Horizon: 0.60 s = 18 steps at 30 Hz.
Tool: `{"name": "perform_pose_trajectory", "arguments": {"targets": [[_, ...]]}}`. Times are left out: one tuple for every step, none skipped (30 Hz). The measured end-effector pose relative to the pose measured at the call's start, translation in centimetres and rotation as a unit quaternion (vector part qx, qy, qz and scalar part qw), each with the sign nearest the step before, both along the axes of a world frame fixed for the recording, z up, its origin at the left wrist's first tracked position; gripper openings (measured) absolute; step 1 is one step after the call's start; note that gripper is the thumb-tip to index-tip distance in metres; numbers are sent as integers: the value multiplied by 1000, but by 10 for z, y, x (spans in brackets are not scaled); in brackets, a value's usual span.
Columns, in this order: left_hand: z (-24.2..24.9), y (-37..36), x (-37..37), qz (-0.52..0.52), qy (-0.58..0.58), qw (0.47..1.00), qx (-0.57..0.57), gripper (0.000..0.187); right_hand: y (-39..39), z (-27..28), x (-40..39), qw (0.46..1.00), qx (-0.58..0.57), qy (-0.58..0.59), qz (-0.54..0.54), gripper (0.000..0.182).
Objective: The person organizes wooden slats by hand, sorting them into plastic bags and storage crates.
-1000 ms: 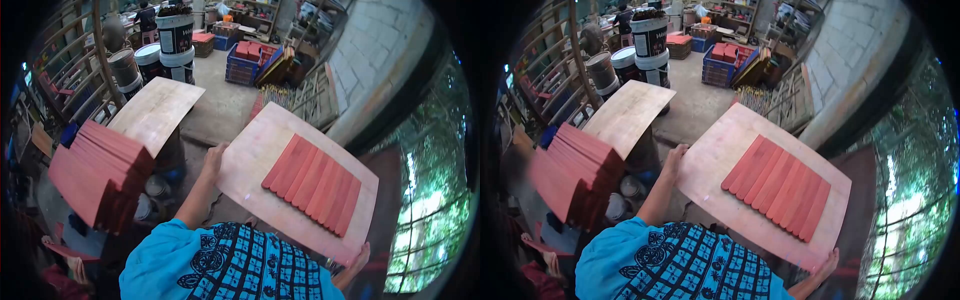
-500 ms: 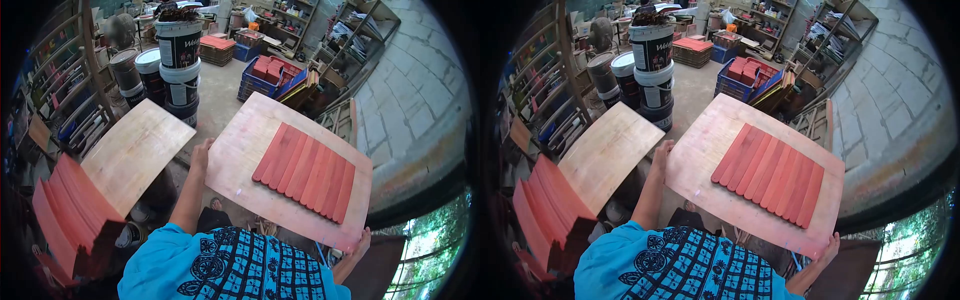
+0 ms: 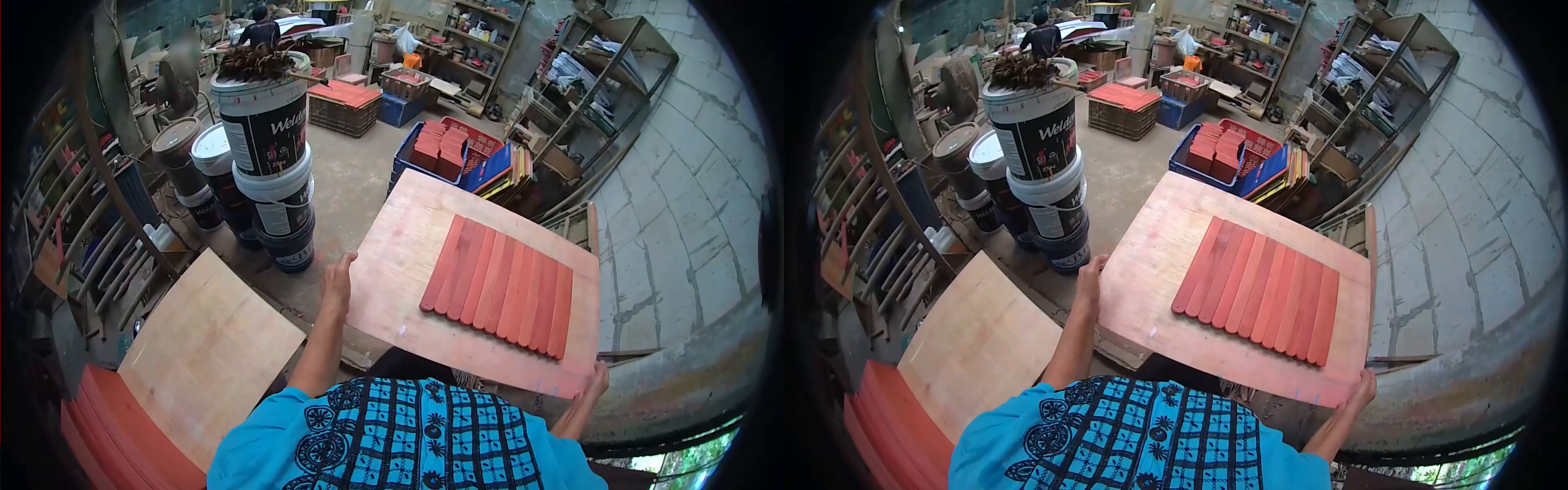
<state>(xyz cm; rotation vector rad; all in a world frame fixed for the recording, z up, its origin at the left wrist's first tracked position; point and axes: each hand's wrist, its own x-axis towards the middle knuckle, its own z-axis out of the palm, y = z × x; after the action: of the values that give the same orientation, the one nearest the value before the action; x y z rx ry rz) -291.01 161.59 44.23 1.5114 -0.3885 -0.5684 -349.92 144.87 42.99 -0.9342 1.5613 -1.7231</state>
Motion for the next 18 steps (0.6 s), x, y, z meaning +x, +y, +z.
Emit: {"name": "perform_pose_trajectory", "arguments": {"targets": [[-6, -13, 8, -1, 3, 1000, -9, 46, -21, -1, 6, 1000, 3, 10, 1, 51], [-10, -23, 16, 12, 8, 1000, -10, 49, -46, -1, 14, 1000, 6, 22, 3, 51], [-11, -33, 23, 27, 13, 999, -11, 53, -67, 5, 27, 999, 8, 34, 6, 51], [-12, -44, 29, 42, 19, 999, -13, 57, -85, 12, 45, 999, 5, 40, 8, 49], [-11, -54, 35, 46, 26, 998, -22, 56, -109, 11, 57, 999, -14, 41, -11, 33], [-7, -65, 43, 52, 31, 998, -32, 56, -139, 4, 72, 998, -34, 40, -28, 17], [-6, -80, 55, 58, 33, 997, -43, 55, -175, -6, 91, 997, -54, 36, -45, 10], [-10, -99, 69, 72, 16, 996, -43, 54, -216, -29, 79, 997, -9, 65, 45, 49], [-15, -121, 84, 87, -3, 995, -43, 54, -242, -33, 99, 997, -13, 55, 54, 48], [-19, -146, 101, 101, -22, 994, -41, 53, -260, -29, 130, 997, -15, 45, 63, 47], [-17, -169, 113, 106, -25, 994, -8, 52, -287, -29, 157, 997, -18, 33, 73, 46], [-10, -195, 126, 112, -30, 993, 22, 52, -325, -43, 173, 997, -5, 41, 59, 44], [-5, -222, 141, 120, -37, 991, 50, 52, -353, -50, 195, 997, 6, 34, 63, 43], [-16, -251, 158, 110, -28, 991, 69, 51, -376, -47, 218, 997, 13, 27, 67, 42], [-25, -301, 194, 107, -28, 991, 76, 51, -419, -43, 265, 999, -7, 27, 36, 39], [-28, -337, 212, 141, -42, 986, 81, 51, -461, -59, 272, 997, 9, 55, 59, 38], [-27, -367, 227, 170, -49, 980, 96, 51, -495, -69, 278, 992, 35, 89, 77, 37], [-16, -395, 249, 175, -55, 978, 96, 50, -519, -58, 303, 995, 28, 30, 91, 38]]}}
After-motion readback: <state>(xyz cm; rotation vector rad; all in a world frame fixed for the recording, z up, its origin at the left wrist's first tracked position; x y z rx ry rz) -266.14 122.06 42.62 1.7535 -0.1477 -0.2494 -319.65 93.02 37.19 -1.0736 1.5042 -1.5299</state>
